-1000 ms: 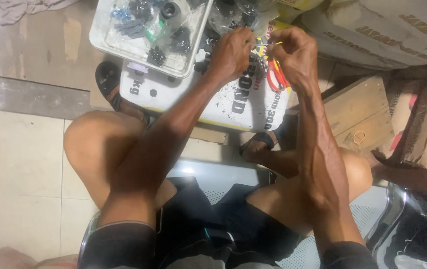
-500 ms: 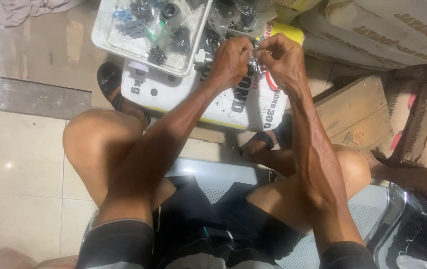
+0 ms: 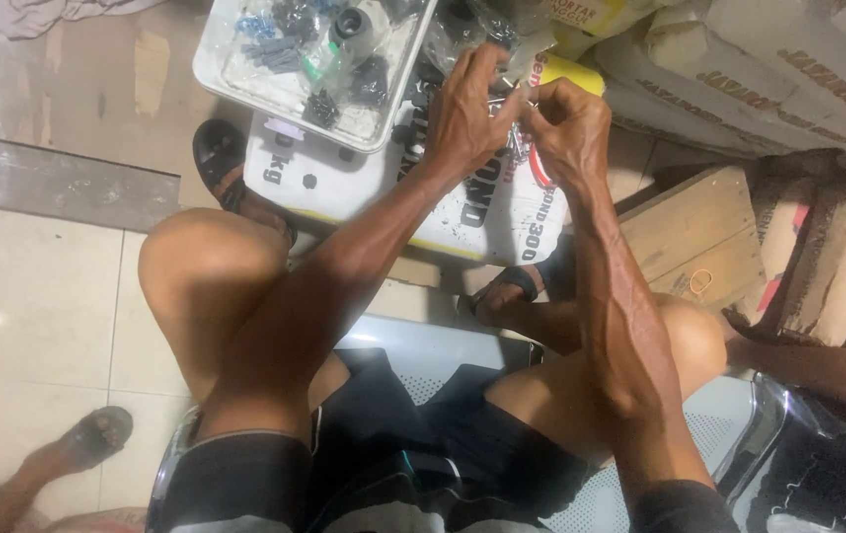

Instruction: Sorting small plastic and metal components from a tray into a plastic bag.

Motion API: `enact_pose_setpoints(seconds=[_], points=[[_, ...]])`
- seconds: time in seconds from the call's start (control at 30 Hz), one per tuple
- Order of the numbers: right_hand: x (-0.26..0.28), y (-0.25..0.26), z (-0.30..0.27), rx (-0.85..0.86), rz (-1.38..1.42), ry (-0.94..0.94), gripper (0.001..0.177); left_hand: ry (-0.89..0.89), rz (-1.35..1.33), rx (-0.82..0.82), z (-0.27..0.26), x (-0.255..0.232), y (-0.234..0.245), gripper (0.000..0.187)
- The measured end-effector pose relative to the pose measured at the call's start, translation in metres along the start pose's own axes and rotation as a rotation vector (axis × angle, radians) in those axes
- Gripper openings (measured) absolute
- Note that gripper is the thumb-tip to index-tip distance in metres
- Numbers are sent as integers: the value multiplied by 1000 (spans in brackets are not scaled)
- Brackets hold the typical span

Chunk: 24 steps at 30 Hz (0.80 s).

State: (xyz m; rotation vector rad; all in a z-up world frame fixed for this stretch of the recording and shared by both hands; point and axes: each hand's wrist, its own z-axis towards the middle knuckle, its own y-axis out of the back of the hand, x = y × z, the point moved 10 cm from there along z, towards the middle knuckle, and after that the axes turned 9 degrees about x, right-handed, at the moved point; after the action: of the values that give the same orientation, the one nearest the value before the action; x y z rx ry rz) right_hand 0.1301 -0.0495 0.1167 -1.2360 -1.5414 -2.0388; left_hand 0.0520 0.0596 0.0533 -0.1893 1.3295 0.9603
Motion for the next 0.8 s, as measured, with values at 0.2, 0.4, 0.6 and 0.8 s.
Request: enact_pose_setpoints(seconds=[0.2, 0.4, 0.6, 0.8], points=[[7, -11, -3, 57, 3, 16, 15, 87, -11, 64, -8, 15, -7, 15], [-57, -44, -17, 140, -147, -355, 9, 223, 63, 64, -34, 38, -21, 13], [-84, -27, -19, 25, -234, -406, 4, 383, 183, 47, -19, 43, 5, 17], [-126, -30, -21, -19, -506, -345, 13, 463, 142, 124, -23, 69, -14, 18]])
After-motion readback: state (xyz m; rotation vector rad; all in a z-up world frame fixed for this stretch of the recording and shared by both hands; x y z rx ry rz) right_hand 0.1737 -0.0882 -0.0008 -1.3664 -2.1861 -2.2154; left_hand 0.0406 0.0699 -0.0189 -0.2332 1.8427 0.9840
